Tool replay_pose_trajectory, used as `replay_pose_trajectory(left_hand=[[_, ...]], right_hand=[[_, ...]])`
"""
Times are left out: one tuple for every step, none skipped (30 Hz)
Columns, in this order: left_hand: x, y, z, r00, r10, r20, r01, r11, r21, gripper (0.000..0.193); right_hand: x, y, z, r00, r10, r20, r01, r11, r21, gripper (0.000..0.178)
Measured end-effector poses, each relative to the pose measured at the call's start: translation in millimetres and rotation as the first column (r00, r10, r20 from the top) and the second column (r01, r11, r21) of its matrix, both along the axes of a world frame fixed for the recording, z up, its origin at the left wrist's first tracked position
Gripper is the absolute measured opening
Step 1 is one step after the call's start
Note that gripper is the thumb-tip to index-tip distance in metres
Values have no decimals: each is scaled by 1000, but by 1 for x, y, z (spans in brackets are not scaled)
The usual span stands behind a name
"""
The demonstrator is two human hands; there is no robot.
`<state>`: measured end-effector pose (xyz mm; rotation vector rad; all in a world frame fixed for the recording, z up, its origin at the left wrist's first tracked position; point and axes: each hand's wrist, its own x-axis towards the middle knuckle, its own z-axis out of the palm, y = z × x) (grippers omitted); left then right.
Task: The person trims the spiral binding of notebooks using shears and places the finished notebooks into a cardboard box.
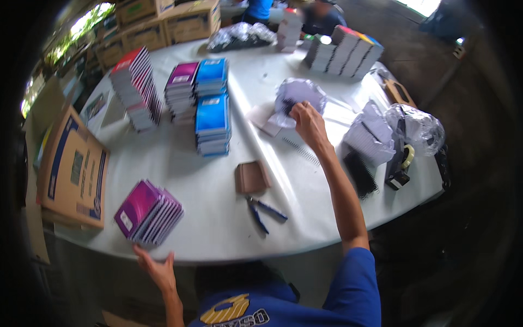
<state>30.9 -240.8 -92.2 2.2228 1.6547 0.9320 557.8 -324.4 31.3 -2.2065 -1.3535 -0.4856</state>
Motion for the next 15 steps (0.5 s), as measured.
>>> replay_pose_trajectory(left_hand=[[4, 8, -11, 1000, -15, -10, 15, 1000, 14, 111], [16, 13, -13, 1000, -25, -12, 26, 1000, 7, 110], [28, 18, -13, 999, -42, -13, 42, 999, -2, 109], [35, 22, -12, 1000, -23, -19, 22, 1000, -18, 109], [37, 27, -10, 1000, -12, -2, 12, 998, -58, 107], [37, 30, -8, 1000, -1, 15, 2, 995, -98, 104], [42, 34, -5, 1000, 4, 20, -2, 994, -108, 104], [41, 38, 0, 1000, -2, 12, 4, 992, -126, 101], [40, 41, 5, 1000, -9, 5, 10, 989, -145, 98], [41, 40, 19, 1000, -3, 7, 4, 983, -182, 95], [38, 44, 16, 1000, 19, 12, -17, 983, -185, 95], [34, 50, 5, 1000, 0, 0, 0, 989, -146, 96], [28, 56, -5, 1000, -15, -16, 13, 994, -105, 98], [24, 62, -7, 997, 29, 71, -23, 996, -86, 103], [20, 69, -8, 996, 59, 74, -53, 995, -86, 103]], right_hand=[[-39, -12, -4, 999, 23, 46, -22, 1000, -14, 6], [-67, -33, -18, 997, 80, 10, -78, 989, -129, 9], [-95, -58, -33, 991, 127, -32, -131, 962, -241, 13], [-125, -75, -57, 989, 122, -82, -142, 937, -320, 25], [-166, -74, -49, 989, 51, -137, -105, 901, -422, 32], [-188, -71, -59, 988, -26, -155, -77, 779, -622, 54], [-207, -79, -64, 995, -12, -102, -45, 846, -531, 60], [-218, -76, -72, 996, -33, -81, -14, 856, -517, 60], [-224, -73, -78, 997, -55, -60, 18, 864, -503, 60], [-228, -68, -76, 998, -33, -55, 1, 863, -505, 60], [-231, -63, -74, 1000, 5, -15, -11, 889, -458, 57], [-235, -59, -71, 999, 41, 25, -27, 912, -409, 56], [-242, -54, -68, 997, 67, 28, -50, 911, -410, 56], [-249, -49, -64, 987, 161, 16, -136, 878, -459, 49], [-256, -46, -61, 968, 252, -1, -218, 835, -505, 43]])
